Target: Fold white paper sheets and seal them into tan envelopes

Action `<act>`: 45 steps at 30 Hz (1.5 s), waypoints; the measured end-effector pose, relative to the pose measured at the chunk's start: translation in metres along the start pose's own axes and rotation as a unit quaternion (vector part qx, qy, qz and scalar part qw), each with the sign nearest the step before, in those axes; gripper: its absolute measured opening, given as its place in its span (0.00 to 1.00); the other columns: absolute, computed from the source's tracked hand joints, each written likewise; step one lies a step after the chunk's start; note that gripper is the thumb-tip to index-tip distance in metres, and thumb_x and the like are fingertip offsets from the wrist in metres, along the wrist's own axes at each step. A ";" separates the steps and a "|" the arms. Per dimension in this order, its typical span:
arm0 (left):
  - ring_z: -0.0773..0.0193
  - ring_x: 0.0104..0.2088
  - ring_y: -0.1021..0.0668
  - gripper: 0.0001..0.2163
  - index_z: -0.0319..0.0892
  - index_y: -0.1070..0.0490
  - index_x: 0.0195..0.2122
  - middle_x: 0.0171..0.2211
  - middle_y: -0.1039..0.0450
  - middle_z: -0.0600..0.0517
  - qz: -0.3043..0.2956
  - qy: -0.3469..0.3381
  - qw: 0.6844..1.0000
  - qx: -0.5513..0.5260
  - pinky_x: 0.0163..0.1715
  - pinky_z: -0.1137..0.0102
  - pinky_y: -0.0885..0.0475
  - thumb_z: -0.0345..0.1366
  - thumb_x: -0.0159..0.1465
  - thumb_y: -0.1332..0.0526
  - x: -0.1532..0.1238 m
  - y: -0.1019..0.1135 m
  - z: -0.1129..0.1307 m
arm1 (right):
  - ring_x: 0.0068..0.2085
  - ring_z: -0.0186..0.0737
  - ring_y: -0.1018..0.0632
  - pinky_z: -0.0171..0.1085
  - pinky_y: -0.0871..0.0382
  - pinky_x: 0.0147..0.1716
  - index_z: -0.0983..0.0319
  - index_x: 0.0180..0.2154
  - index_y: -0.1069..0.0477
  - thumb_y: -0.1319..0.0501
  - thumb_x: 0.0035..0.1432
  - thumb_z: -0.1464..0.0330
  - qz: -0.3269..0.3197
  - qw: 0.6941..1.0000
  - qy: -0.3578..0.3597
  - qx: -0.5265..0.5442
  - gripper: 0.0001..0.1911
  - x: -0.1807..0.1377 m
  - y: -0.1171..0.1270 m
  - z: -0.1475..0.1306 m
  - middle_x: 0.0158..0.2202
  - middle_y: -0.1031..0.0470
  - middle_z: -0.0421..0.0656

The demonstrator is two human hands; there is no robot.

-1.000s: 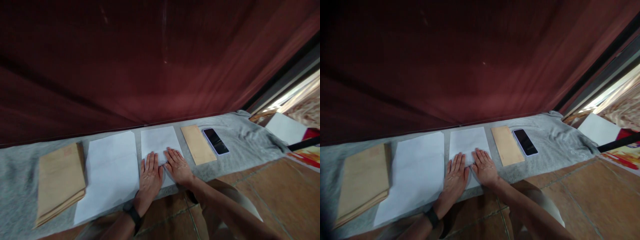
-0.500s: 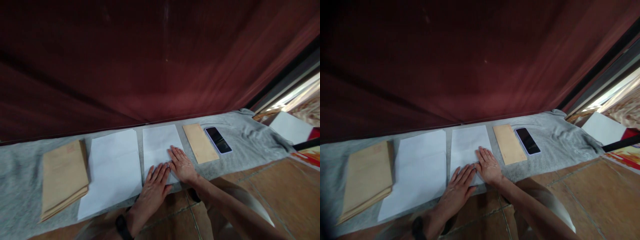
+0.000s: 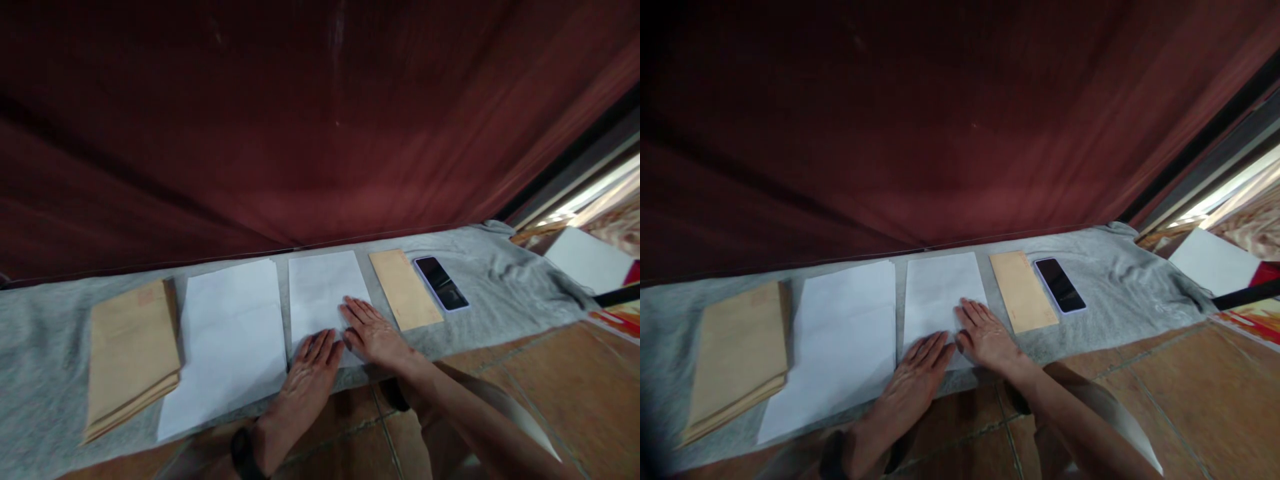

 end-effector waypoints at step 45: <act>0.56 0.37 0.20 0.19 0.39 0.21 0.37 0.32 0.20 0.49 0.107 0.315 0.804 -0.494 0.39 0.65 0.25 0.51 0.59 0.37 0.010 0.025 -0.114 | 0.28 0.36 0.29 0.33 0.41 0.26 0.63 0.29 0.26 0.42 0.62 0.60 -0.046 0.919 -0.247 0.304 0.16 0.016 0.021 0.074 0.22 0.30 0.38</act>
Point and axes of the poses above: each hand's wrist, its own x-axis towards the middle knuckle, its own y-axis out of the back of the hand, z = x × y, the point moved 5 cm from there along x, towards the middle knuckle
